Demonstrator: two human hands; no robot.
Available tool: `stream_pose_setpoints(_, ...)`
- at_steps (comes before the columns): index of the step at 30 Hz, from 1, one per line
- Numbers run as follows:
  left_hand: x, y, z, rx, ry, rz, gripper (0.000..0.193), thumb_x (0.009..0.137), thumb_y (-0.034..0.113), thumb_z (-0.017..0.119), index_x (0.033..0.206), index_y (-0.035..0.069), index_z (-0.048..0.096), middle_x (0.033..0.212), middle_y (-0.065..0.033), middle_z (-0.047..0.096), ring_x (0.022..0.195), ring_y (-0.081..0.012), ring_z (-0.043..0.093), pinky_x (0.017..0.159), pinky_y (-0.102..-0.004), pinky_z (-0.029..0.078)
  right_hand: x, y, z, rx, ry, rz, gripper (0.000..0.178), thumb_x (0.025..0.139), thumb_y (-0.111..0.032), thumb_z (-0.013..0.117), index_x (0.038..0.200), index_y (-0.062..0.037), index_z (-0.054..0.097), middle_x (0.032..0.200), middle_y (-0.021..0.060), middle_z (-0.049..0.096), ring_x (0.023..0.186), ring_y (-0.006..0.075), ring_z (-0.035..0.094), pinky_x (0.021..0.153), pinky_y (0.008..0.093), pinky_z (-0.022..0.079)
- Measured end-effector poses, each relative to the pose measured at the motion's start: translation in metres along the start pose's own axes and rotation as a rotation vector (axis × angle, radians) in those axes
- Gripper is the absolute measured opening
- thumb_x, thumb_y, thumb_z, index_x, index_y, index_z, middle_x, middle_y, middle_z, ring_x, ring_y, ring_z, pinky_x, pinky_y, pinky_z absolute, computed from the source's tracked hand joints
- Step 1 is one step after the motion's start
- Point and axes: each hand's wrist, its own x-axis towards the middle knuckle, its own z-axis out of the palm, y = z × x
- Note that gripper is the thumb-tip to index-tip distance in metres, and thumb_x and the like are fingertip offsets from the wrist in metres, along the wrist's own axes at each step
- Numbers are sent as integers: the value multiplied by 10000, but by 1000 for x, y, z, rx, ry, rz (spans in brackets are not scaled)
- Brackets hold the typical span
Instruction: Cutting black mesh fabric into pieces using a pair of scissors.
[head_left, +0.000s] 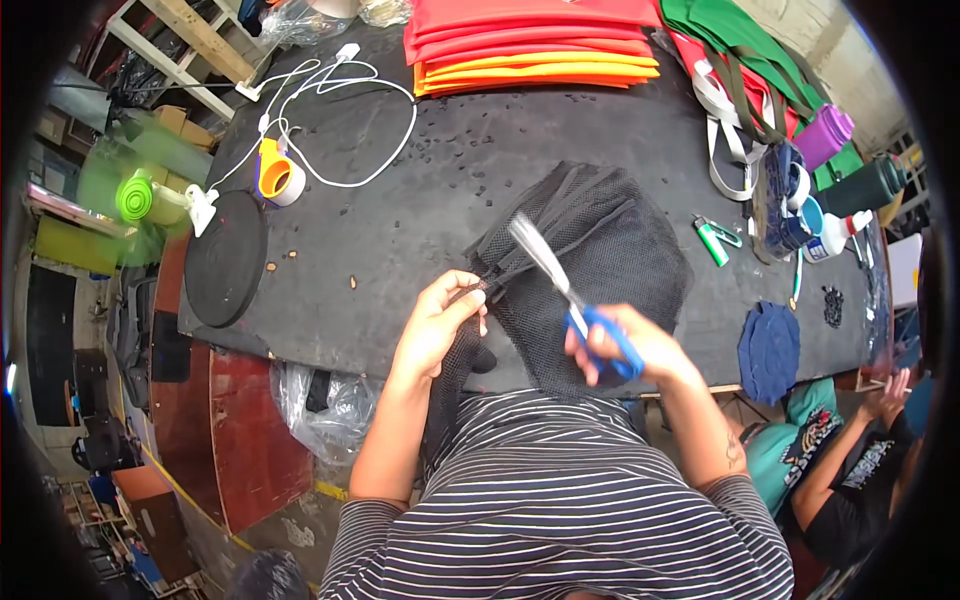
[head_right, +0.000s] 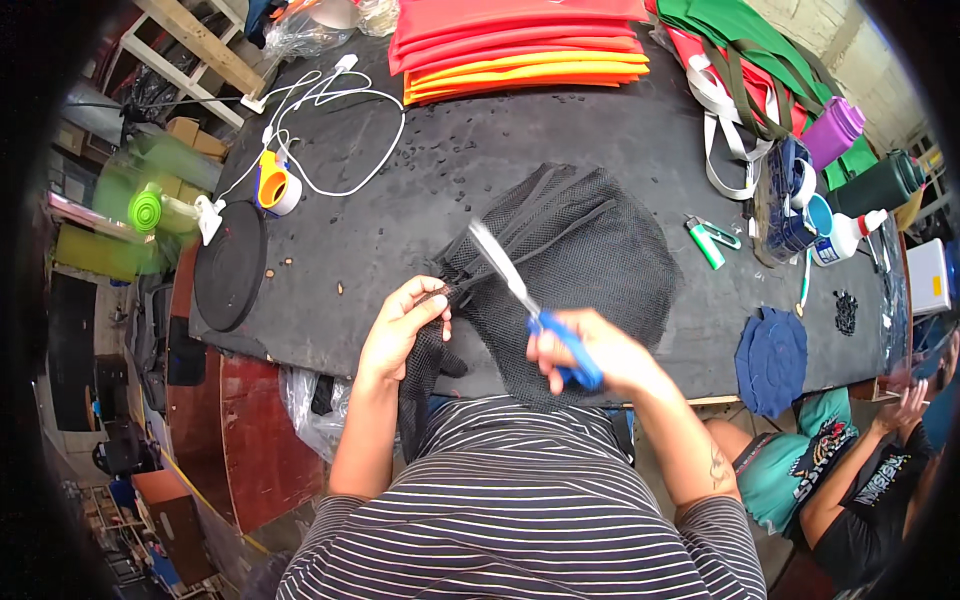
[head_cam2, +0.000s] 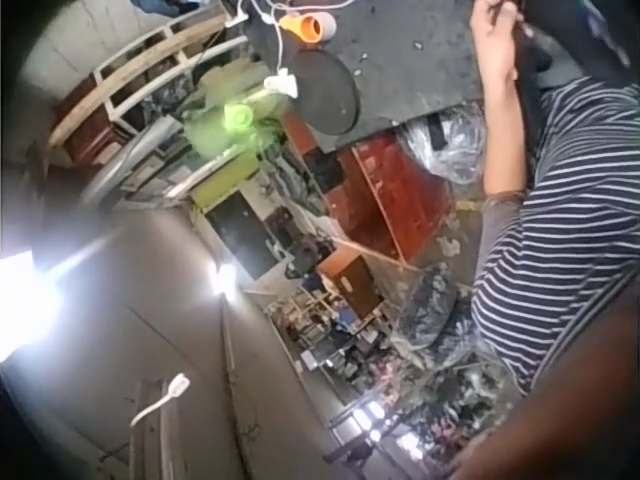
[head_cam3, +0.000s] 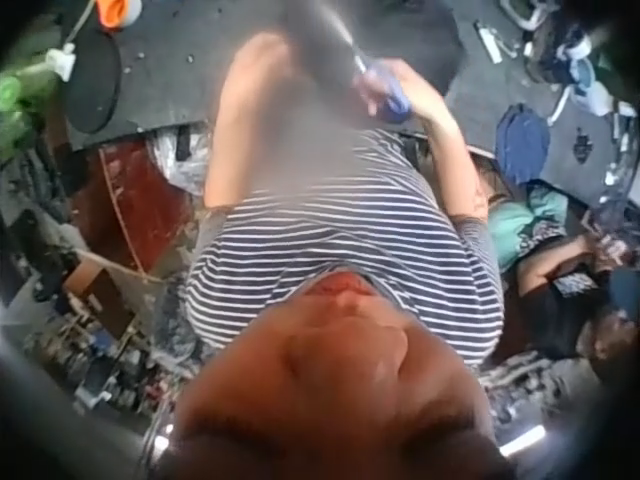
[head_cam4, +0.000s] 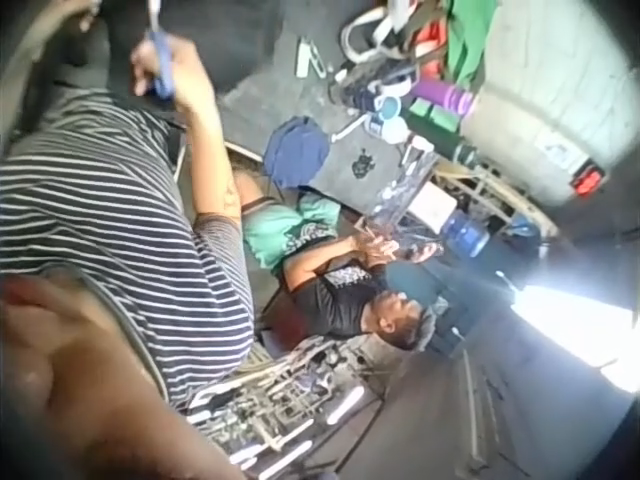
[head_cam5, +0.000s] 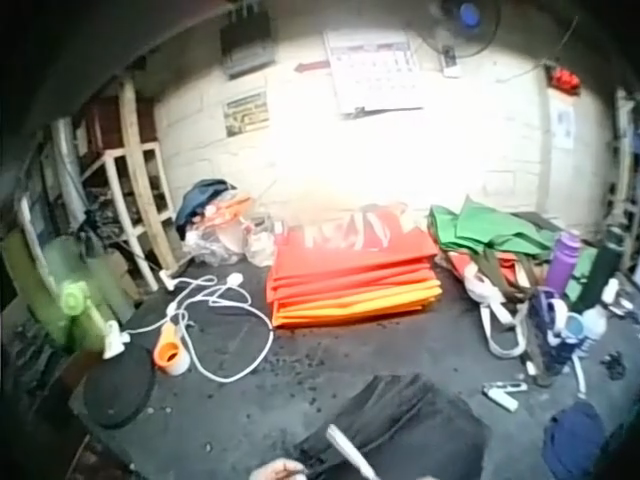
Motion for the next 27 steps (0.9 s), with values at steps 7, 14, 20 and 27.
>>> stream_pose_setpoints(7,-1,2,-5,-234,-70,-84,136,856,92,518,950,-5,530,732,-61,560,584,-131,545,534,-223,458,-28,31,15,9,-59,135,421,778,-386,644,881,14,568,694,38,554,591,98,547,570,222,440)
stream_pose_setpoints(14,1,0,-9,-409,-153,-192,141,846,72,517,956,-12,548,728,-67,578,582,-135,553,527,-228,469,-22,32,24,71,-48,101,268,834,-294,606,788,-37,545,662,-11,524,534,61,514,502,187,406)
stream_pose_setpoints(20,-5,5,-1,-303,-131,-136,178,851,84,519,989,-21,561,723,-53,577,577,-118,548,528,-210,462,-9,30,34,127,11,72,275,823,-301,619,746,-49,540,609,-15,518,509,56,503,485,180,395)
stream_pose_setpoints(27,-8,5,-2,-250,-119,-93,190,858,97,523,1005,-17,563,718,-42,573,578,-107,541,535,-202,452,-4,33,36,100,47,61,272,813,-290,629,730,-47,537,597,-11,516,464,46,485,434,165,375)
